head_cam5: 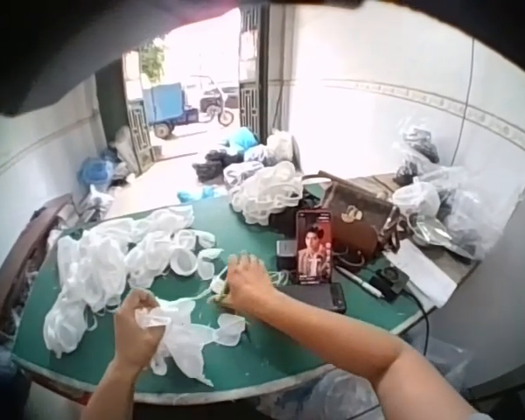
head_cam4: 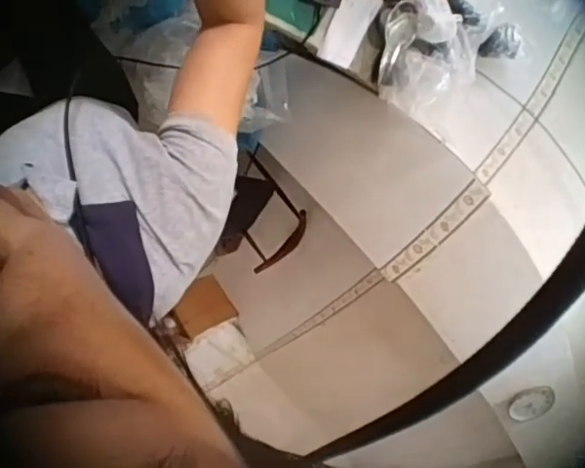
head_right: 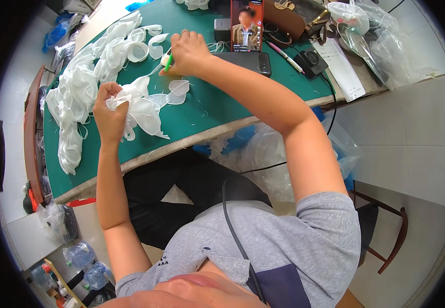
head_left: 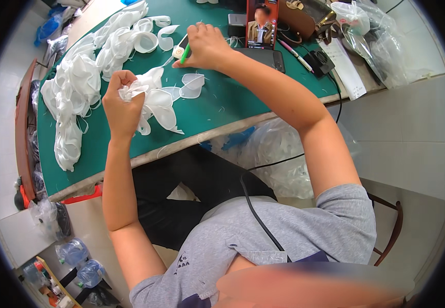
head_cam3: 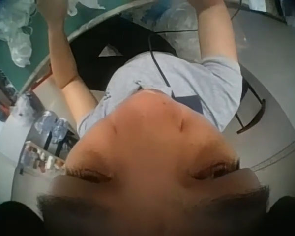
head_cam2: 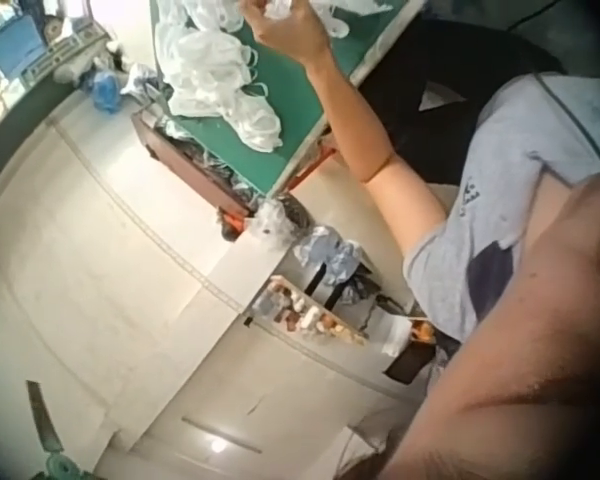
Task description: Assembling and stitching white fabric components using a crochet hook on a factory workbench.
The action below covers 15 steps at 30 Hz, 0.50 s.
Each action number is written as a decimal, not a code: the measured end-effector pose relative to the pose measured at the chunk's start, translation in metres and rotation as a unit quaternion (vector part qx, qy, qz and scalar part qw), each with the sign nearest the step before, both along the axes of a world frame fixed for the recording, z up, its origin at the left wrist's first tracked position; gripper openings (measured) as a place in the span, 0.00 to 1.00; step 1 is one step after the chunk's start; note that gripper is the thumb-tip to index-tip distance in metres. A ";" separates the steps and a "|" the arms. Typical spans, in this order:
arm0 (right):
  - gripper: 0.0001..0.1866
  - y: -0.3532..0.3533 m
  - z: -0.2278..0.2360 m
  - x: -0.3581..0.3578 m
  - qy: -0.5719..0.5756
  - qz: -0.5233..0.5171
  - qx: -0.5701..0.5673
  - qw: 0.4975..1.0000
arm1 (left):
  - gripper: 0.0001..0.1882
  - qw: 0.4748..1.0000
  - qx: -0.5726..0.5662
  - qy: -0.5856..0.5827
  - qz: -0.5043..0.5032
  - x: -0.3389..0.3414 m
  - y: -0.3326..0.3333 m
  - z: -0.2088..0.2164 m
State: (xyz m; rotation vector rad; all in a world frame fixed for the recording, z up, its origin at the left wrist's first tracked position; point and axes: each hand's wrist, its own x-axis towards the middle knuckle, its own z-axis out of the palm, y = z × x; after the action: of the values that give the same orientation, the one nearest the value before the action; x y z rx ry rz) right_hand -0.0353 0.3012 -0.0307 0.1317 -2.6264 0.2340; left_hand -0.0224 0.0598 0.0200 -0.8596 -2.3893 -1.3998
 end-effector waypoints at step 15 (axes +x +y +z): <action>0.42 0.029 0.020 -0.028 -0.129 -0.107 -0.120 0.978 | 0.10 0.993 -0.051 0.008 0.106 0.006 -0.044 0.002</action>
State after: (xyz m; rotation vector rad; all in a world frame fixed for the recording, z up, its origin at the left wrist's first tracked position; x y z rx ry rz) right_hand -0.0629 0.3298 -0.0103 -0.2812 -2.8130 0.5193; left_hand -0.0168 0.0160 0.0218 -0.6145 -2.4749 -1.1947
